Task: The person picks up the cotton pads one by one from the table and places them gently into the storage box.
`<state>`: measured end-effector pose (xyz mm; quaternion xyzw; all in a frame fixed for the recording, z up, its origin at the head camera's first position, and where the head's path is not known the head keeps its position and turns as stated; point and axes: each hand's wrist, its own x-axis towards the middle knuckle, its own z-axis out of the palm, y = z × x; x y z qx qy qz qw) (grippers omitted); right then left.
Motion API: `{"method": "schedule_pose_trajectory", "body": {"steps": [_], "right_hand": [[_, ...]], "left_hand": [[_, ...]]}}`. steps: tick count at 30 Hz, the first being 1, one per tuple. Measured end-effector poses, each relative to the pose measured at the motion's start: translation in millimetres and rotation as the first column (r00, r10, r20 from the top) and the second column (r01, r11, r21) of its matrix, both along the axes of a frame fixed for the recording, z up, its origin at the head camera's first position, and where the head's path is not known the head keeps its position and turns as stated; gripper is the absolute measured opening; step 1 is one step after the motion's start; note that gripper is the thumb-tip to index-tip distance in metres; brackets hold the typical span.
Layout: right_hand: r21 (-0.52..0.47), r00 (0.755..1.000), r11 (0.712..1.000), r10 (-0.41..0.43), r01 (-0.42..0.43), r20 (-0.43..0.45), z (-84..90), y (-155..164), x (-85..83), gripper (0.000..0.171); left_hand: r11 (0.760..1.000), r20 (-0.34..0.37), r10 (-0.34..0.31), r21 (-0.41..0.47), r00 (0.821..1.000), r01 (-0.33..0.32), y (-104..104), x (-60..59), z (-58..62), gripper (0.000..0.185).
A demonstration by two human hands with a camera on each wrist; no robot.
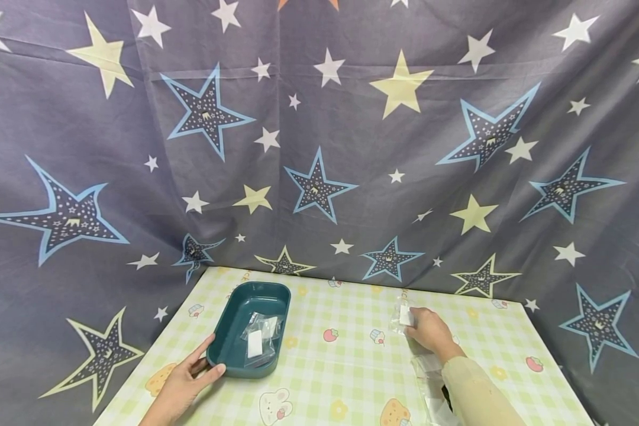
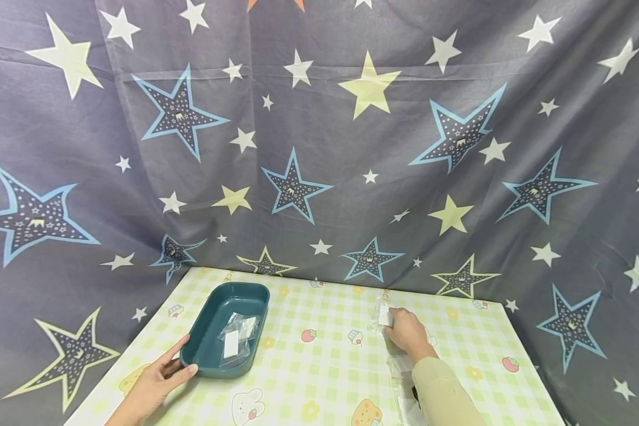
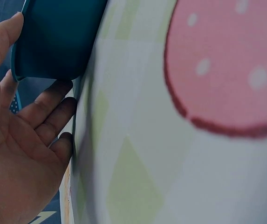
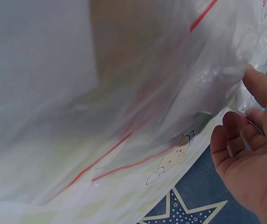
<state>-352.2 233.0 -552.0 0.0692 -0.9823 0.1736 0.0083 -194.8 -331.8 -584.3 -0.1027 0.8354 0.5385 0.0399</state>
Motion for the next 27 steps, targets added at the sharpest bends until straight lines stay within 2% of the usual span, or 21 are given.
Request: {"method": "schedule_pose_trajectory", "body": {"steps": [8,16,27], "right_hand": [[-0.041,1.0,0.999,-0.025,0.025,0.006,-0.5,-3.2,-0.4,0.061],[-0.104,1.0,0.994,0.012,-0.015,-0.025,2.2,-8.8,-0.3,0.062],[-0.142,1.0,0.99,0.017,-0.02,-0.025,4.8,-17.6,0.7,0.063]], "left_hand": [[1.0,-0.004,-0.003,0.008,1.0,0.003,0.3,0.2,-0.1,0.089],[1.0,0.012,-0.003,-0.003,1.0,0.003,0.1,0.5,0.8,0.089],[1.0,0.017,-0.007,-0.005,1.0,0.007,0.5,1.0,2.8,0.089]]}}
